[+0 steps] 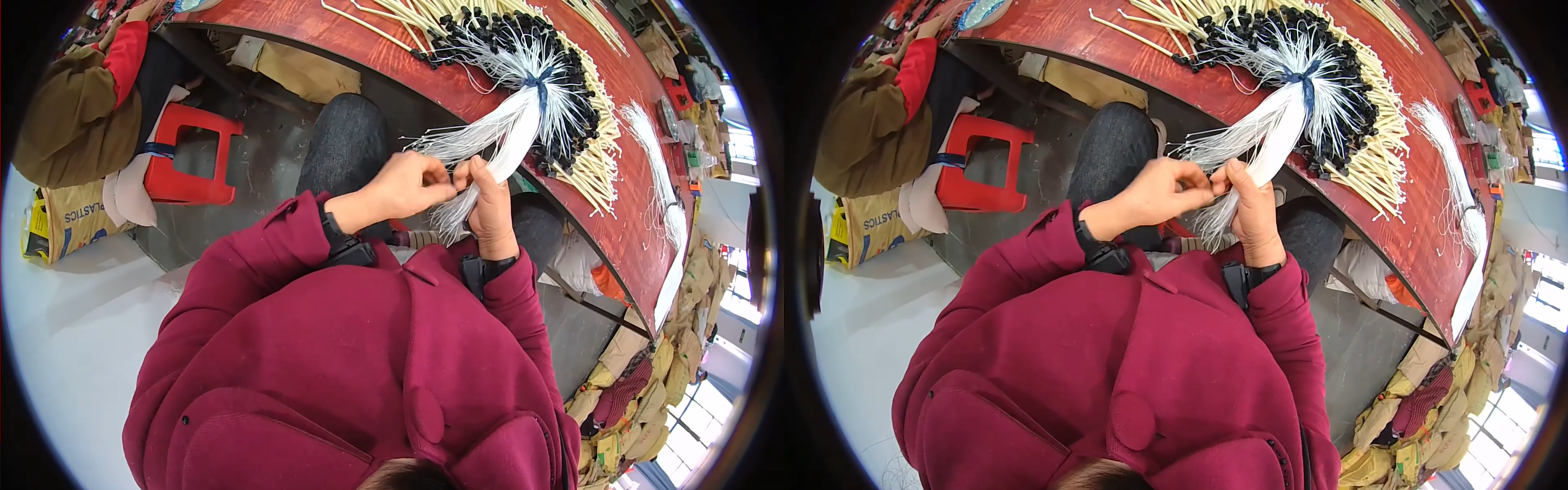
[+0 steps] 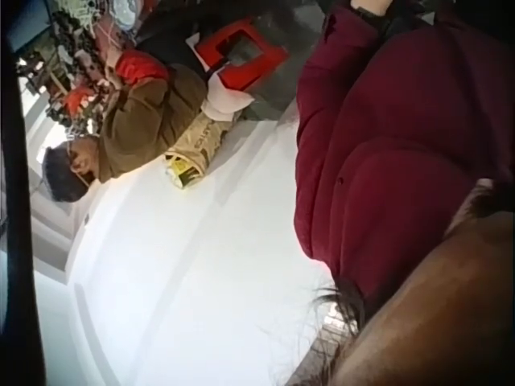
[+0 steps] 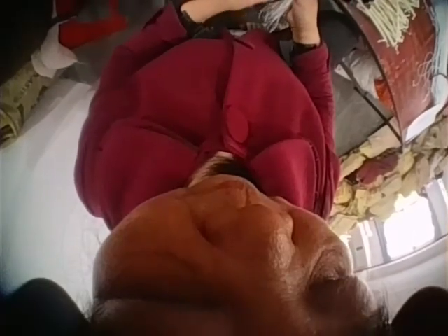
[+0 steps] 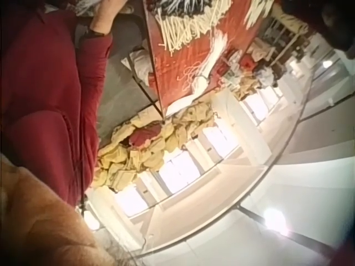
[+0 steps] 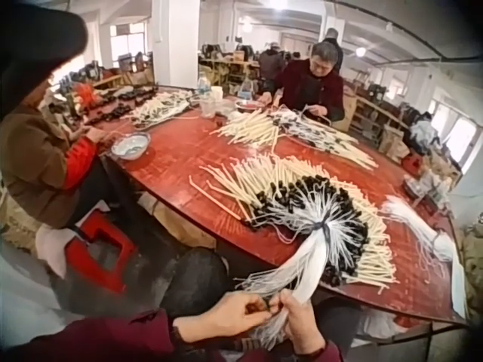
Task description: The person separates white strands from a bundle by hand, loops a thin white string around a small group of strands, and pulls the string tight to secure them.
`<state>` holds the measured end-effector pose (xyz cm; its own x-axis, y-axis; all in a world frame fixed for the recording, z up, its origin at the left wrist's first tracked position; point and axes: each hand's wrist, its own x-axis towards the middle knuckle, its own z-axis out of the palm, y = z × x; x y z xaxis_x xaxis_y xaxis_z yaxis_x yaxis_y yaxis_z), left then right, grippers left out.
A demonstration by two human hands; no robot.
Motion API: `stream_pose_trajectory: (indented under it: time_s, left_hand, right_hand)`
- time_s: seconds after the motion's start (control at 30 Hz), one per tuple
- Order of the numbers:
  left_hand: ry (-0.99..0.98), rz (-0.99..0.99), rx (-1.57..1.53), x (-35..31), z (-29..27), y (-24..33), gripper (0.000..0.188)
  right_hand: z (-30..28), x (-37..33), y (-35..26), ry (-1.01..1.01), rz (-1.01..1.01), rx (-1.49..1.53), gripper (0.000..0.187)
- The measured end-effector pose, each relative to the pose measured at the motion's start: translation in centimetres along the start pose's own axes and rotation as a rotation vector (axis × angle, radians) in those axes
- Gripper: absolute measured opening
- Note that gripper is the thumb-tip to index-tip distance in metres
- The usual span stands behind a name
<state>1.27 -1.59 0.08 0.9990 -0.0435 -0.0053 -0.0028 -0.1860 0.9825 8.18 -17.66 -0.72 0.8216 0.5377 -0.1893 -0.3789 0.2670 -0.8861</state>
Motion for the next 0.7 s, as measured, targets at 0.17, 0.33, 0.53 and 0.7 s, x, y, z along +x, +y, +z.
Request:
stream_pose_trajectory:
  time_s: [0.17,0.33,0.53,0.7]
  left_hand:
    - [-0.107,-0.417,-0.447,0.3,0.7,0.8,0.011]
    - [-0.15,-0.429,-0.557,0.2,0.1,0.2,0.011]
    - [-0.15,-0.194,-0.471,-0.9,-1.8,0.2,0.009]
    - [-0.074,-0.039,-0.533,-0.4,-1.3,2.1,0.009]
  right_hand:
    - [0.1,-0.2,-0.3,-0.092,0.077,0.136,0.025]
    - [0.5,-0.1,-0.3,0.048,0.067,0.049,0.025]
    - [-0.5,0.7,0.6,0.154,-0.071,-0.16,0.017]
    - [0.7,0.5,0.2,0.224,-0.038,-0.103,0.016]
